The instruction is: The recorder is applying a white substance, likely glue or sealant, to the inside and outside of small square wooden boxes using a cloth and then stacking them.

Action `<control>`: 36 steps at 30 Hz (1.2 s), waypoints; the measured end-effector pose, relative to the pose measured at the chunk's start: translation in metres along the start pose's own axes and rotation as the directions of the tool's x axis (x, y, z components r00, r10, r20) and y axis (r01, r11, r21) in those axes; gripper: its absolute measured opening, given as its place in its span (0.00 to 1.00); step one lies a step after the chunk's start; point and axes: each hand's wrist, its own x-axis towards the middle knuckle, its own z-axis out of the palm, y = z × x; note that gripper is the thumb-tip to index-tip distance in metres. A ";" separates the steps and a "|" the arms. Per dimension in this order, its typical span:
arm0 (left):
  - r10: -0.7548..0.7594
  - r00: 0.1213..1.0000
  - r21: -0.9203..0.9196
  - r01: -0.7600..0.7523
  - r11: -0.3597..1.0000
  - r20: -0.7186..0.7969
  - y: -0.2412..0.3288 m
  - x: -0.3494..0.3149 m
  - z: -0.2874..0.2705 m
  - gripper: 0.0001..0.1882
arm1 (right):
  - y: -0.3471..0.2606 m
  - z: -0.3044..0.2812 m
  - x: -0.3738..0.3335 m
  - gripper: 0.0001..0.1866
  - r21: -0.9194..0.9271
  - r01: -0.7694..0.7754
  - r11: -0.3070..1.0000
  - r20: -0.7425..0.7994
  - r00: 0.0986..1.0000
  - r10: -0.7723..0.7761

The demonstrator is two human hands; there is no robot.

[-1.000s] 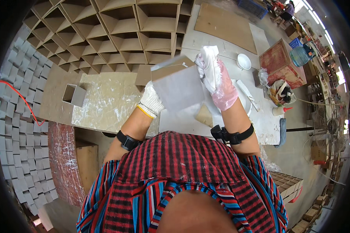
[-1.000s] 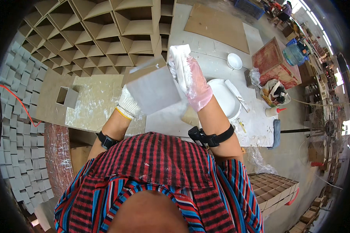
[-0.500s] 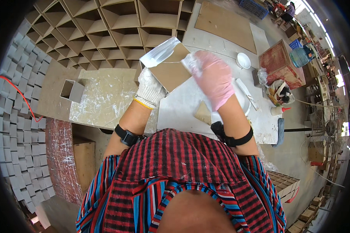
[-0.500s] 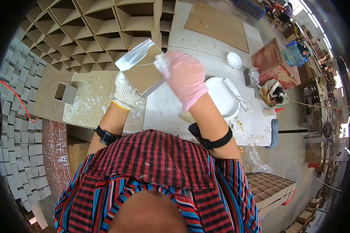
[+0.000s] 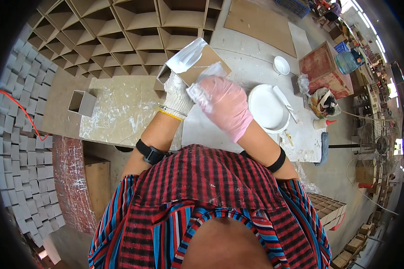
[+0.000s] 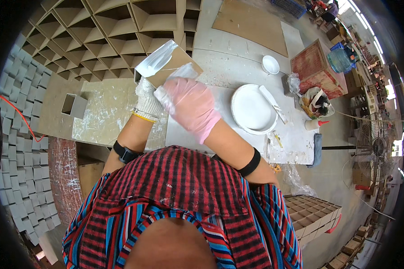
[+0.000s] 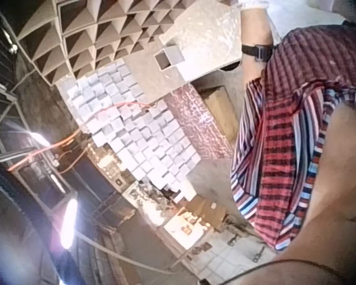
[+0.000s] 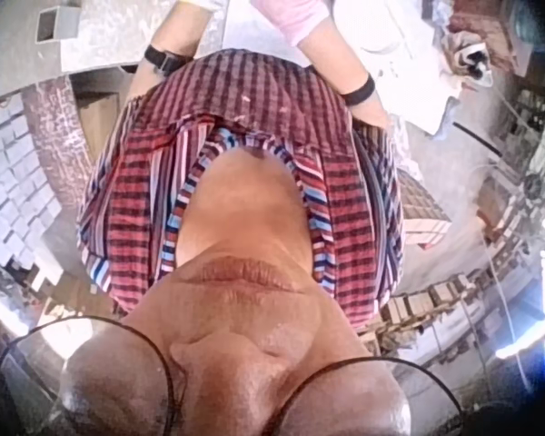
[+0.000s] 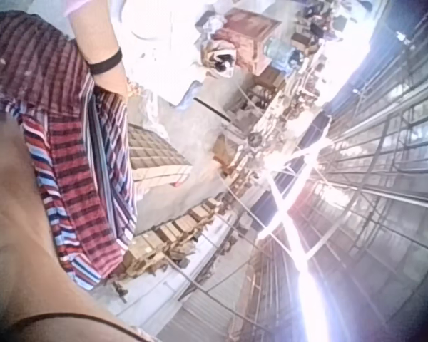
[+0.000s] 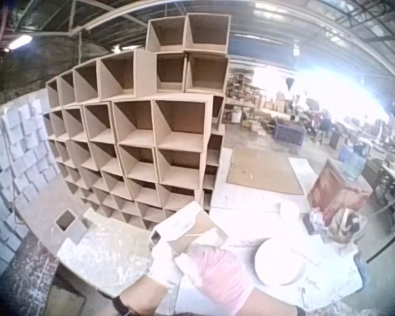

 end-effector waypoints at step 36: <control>-0.325 0.897 0.243 0.258 0.935 0.298 0.012 -0.006 -0.022 0.17 | 0.023 -0.015 0.022 0.14 0.140 0.368 0.919 0.279 0.876 -0.393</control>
